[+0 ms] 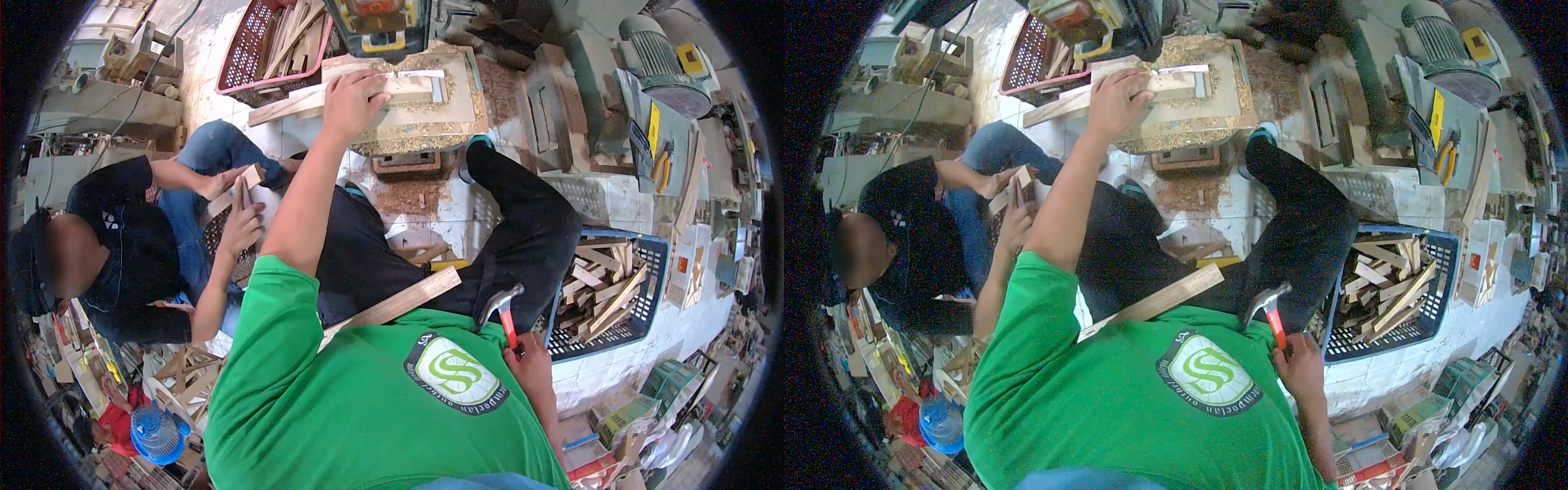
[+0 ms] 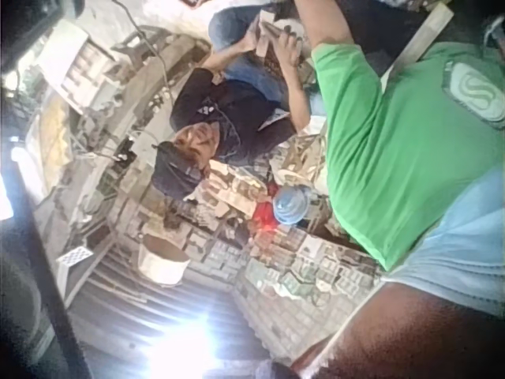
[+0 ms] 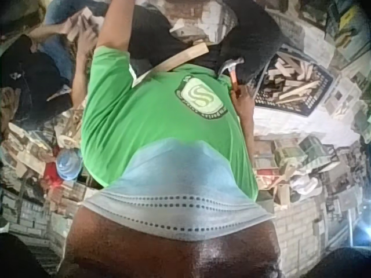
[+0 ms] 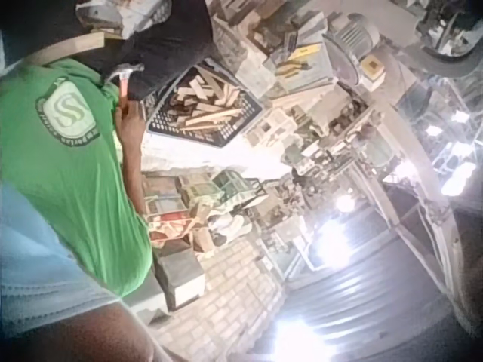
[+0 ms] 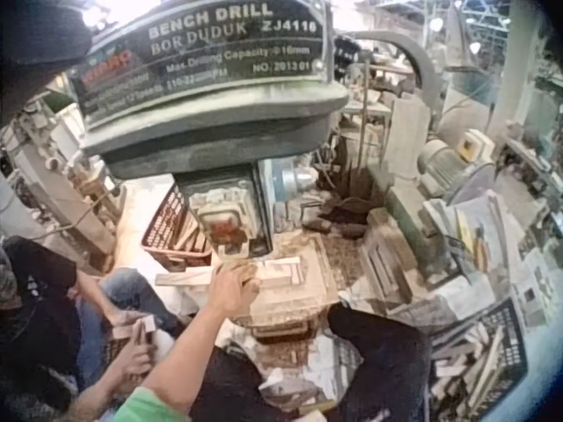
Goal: Hammer and align wooden pieces together while using a chisel to clean joints.
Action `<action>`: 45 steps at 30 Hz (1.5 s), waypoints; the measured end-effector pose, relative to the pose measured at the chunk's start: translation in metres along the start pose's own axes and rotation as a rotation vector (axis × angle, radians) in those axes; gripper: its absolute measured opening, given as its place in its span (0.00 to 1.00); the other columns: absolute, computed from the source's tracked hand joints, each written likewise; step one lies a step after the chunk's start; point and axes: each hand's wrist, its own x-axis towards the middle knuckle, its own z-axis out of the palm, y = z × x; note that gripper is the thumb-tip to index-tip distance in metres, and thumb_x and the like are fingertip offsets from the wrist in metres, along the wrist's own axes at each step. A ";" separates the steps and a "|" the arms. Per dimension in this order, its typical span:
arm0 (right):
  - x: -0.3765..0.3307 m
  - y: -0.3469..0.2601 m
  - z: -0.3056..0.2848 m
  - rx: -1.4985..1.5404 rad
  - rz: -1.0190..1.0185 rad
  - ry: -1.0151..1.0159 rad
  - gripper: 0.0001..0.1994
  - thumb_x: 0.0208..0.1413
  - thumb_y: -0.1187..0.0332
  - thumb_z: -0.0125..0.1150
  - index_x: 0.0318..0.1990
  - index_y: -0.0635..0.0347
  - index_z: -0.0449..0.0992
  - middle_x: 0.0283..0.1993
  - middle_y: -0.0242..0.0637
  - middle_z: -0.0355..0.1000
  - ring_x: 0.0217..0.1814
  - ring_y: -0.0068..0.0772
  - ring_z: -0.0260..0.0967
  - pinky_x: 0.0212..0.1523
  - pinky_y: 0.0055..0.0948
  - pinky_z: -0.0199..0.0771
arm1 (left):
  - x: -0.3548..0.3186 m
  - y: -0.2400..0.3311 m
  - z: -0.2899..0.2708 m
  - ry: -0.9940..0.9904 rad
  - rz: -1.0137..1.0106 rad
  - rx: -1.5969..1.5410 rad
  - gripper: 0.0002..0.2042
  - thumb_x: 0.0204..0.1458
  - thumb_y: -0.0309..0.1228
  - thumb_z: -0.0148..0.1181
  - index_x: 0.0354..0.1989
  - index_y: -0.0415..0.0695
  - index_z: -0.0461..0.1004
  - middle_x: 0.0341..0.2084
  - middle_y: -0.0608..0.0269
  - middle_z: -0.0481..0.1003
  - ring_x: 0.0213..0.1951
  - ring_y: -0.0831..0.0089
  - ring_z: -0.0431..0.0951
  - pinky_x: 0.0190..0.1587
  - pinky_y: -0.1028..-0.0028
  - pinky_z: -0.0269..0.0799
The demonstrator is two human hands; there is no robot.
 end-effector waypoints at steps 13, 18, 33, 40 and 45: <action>0.090 -0.161 -0.088 0.291 -0.467 -0.280 0.27 0.63 0.73 0.61 0.68 0.69 0.64 0.42 0.50 0.77 0.38 0.43 0.79 0.43 0.38 0.79 | -0.006 0.003 0.001 0.068 -0.017 -0.019 0.16 0.53 0.44 0.68 0.50 0.58 0.85 0.52 0.69 0.81 0.60 0.66 0.76 0.69 0.53 0.61; 0.192 -0.300 -0.079 -0.033 -0.999 -0.070 0.25 0.62 0.75 0.58 0.68 0.64 0.66 0.56 0.62 0.75 0.53 0.63 0.77 0.55 0.49 0.78 | -0.008 0.005 -0.002 0.076 -0.007 -0.067 0.16 0.52 0.42 0.69 0.50 0.57 0.85 0.52 0.68 0.81 0.60 0.66 0.76 0.68 0.56 0.61; 0.313 -0.608 -0.009 -1.036 -1.038 -0.155 0.16 0.57 0.75 0.57 0.53 0.61 0.83 0.52 0.51 0.81 0.54 0.53 0.81 0.52 0.49 0.82 | 0.014 -0.036 0.073 0.279 -0.196 -1.301 0.31 0.57 0.48 0.65 0.67 0.49 0.73 0.67 0.51 0.71 0.70 0.53 0.66 0.74 0.57 0.57; 0.316 -0.626 -0.008 -0.995 -0.922 -0.266 0.15 0.53 0.85 0.51 0.46 0.75 0.81 0.40 0.51 0.83 0.32 0.42 0.84 0.28 0.40 0.85 | 0.002 0.005 -0.001 0.414 -0.132 -0.898 0.27 0.56 0.48 0.65 0.61 0.48 0.77 0.64 0.53 0.74 0.66 0.52 0.70 0.71 0.54 0.60; 0.317 -0.627 0.001 -1.017 -0.905 -0.273 0.16 0.51 0.86 0.51 0.45 0.74 0.81 0.39 0.51 0.83 0.31 0.43 0.84 0.26 0.41 0.83 | -0.002 -0.002 -0.008 0.391 -0.123 -0.773 0.26 0.57 0.47 0.64 0.62 0.48 0.76 0.63 0.54 0.74 0.66 0.53 0.70 0.71 0.54 0.60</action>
